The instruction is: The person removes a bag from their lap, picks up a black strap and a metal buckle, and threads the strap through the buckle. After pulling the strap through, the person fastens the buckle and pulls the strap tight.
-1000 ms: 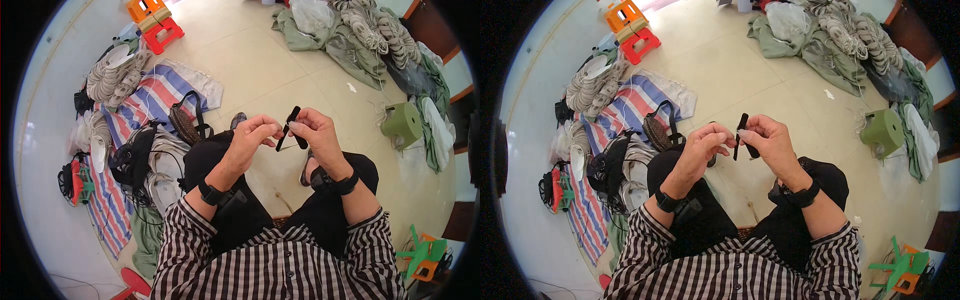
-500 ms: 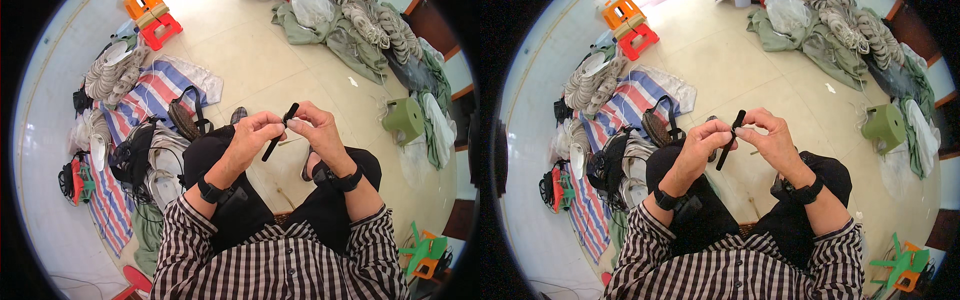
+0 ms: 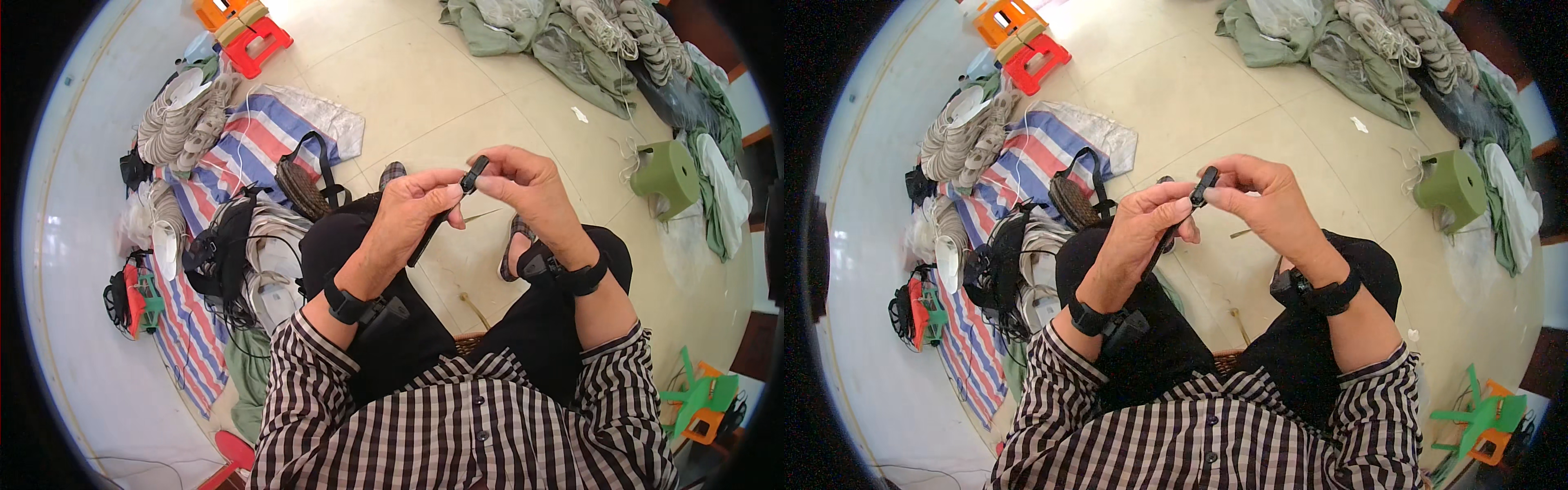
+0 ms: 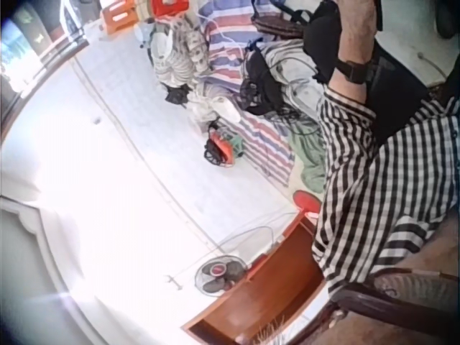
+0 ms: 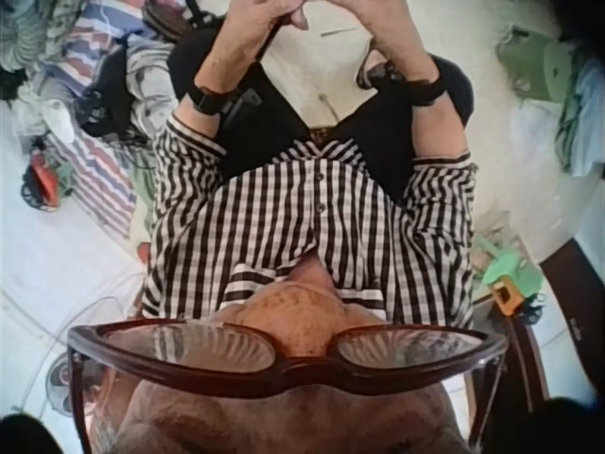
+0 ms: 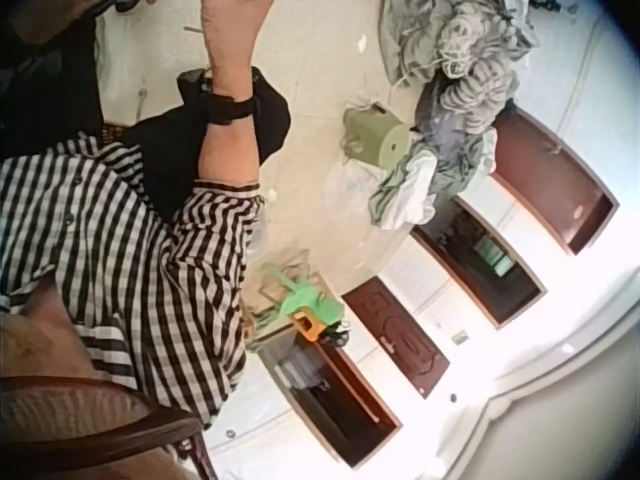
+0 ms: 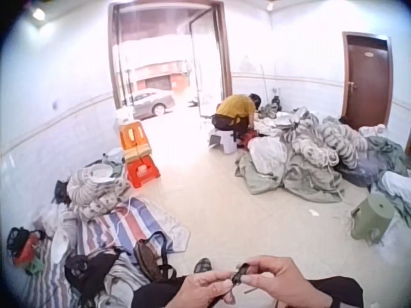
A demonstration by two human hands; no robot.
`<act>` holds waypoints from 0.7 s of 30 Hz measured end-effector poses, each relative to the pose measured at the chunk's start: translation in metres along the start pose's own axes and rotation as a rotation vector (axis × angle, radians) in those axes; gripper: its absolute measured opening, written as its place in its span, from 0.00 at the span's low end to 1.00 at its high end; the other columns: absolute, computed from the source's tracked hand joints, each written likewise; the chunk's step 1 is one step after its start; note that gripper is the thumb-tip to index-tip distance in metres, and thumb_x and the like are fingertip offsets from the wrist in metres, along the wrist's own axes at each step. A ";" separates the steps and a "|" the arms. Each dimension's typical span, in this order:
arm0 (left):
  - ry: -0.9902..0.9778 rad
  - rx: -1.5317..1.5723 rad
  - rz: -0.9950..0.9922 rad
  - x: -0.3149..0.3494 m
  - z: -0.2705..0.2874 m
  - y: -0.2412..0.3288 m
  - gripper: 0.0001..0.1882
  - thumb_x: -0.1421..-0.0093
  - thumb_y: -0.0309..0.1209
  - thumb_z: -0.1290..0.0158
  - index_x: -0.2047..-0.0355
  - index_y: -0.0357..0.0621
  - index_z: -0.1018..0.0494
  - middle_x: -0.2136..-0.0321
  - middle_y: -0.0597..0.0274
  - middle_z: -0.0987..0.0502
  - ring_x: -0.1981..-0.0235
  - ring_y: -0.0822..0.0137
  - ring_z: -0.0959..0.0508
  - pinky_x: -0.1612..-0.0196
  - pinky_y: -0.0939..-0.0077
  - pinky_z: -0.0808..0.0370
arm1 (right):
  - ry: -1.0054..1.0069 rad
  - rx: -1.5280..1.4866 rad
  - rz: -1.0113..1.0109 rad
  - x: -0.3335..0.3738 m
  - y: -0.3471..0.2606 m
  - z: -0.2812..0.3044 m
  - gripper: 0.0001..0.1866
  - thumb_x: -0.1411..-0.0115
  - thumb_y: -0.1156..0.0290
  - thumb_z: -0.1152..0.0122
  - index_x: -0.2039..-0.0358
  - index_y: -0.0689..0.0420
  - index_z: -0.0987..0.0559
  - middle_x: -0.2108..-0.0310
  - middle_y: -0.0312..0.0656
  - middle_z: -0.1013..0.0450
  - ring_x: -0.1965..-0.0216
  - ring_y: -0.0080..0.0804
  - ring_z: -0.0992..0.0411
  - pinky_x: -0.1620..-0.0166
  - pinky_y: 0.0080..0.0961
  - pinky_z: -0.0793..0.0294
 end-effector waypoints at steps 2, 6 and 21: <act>0.033 -0.038 -0.005 0.001 0.001 0.000 0.10 0.39 0.29 0.49 0.62 0.33 0.27 0.79 0.62 0.25 0.76 0.70 0.25 0.66 0.78 0.27 | 0.044 -0.202 -0.167 -0.001 -0.008 0.002 0.08 0.46 0.75 0.39 0.65 0.62 0.23 0.74 0.31 0.28 0.71 0.16 0.32 0.65 0.13 0.32; 0.110 -0.083 -0.114 0.004 0.003 0.003 0.08 0.39 0.27 0.50 0.63 0.34 0.28 0.76 0.61 0.24 0.75 0.72 0.25 0.65 0.78 0.27 | 0.059 -0.220 -0.167 0.001 -0.004 -0.002 0.08 0.45 0.76 0.41 0.64 0.62 0.23 0.74 0.31 0.28 0.71 0.15 0.31 0.64 0.12 0.32; 0.046 -0.245 -0.092 0.003 -0.011 0.010 0.07 0.41 0.24 0.51 0.66 0.32 0.28 0.73 0.57 0.21 0.68 0.73 0.22 0.60 0.80 0.25 | 0.111 -0.212 -0.103 0.006 -0.001 -0.013 0.06 0.43 0.75 0.43 0.65 0.62 0.23 0.75 0.31 0.27 0.72 0.14 0.32 0.67 0.12 0.32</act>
Point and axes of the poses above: each hand's wrist, its own x-axis away from the middle knuckle, its own z-axis out of the back of the hand, y = z × x, the point moved 4 cm from there along -x, towards the middle knuckle
